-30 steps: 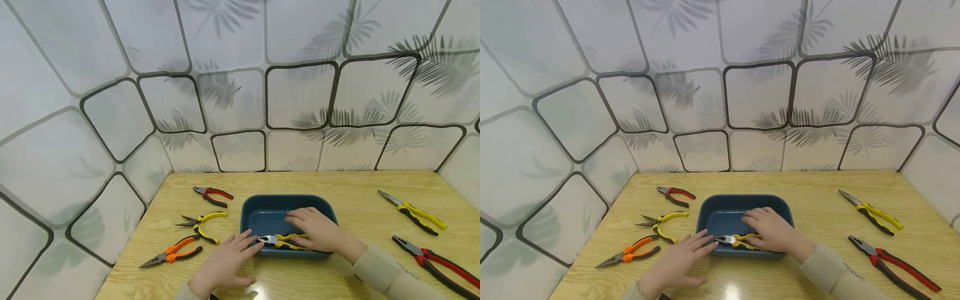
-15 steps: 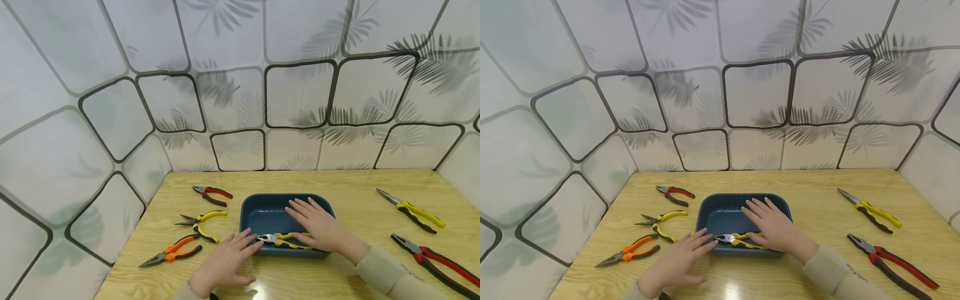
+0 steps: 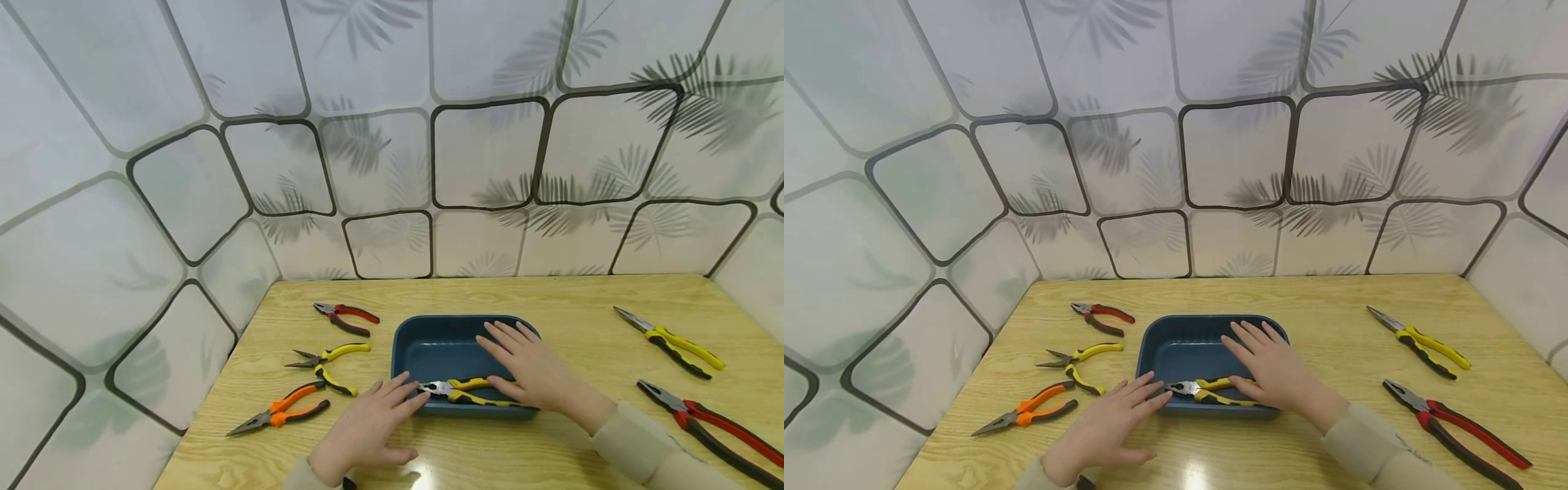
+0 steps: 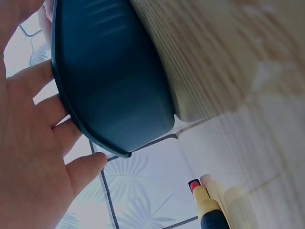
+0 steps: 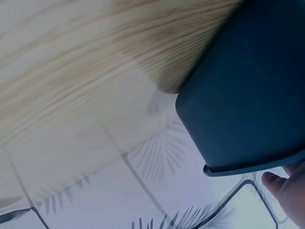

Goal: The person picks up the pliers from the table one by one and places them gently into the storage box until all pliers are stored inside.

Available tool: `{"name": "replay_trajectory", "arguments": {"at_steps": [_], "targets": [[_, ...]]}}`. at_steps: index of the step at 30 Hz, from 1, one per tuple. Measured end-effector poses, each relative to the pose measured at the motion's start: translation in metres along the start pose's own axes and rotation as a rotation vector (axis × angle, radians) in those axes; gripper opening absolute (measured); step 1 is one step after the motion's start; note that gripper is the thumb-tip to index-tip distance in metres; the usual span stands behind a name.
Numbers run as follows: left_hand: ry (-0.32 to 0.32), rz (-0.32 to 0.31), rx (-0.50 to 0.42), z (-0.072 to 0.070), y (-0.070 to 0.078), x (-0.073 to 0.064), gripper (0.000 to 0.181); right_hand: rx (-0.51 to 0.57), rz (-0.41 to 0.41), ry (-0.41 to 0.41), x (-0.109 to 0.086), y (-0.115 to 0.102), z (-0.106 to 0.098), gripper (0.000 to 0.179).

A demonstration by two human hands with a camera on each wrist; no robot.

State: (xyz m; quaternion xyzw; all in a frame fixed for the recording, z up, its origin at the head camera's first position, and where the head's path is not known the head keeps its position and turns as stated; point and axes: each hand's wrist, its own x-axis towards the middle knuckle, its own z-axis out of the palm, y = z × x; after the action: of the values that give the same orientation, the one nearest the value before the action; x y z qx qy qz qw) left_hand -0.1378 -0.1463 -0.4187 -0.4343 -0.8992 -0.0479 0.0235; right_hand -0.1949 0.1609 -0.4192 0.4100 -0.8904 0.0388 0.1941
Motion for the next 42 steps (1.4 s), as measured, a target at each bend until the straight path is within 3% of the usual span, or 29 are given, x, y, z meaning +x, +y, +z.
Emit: {"name": "replay_trajectory", "arguments": {"at_steps": [12,42], "targets": [[0.021,0.006,0.001,0.001,-0.002,-0.005,0.072,-0.030,0.058,0.000,-0.017,0.008,-0.007,0.059],[0.025,0.021,-0.012,0.000,-0.001,-0.001,0.073,-0.076,0.185,0.085,-0.076,0.041,-0.019,0.054]]}}
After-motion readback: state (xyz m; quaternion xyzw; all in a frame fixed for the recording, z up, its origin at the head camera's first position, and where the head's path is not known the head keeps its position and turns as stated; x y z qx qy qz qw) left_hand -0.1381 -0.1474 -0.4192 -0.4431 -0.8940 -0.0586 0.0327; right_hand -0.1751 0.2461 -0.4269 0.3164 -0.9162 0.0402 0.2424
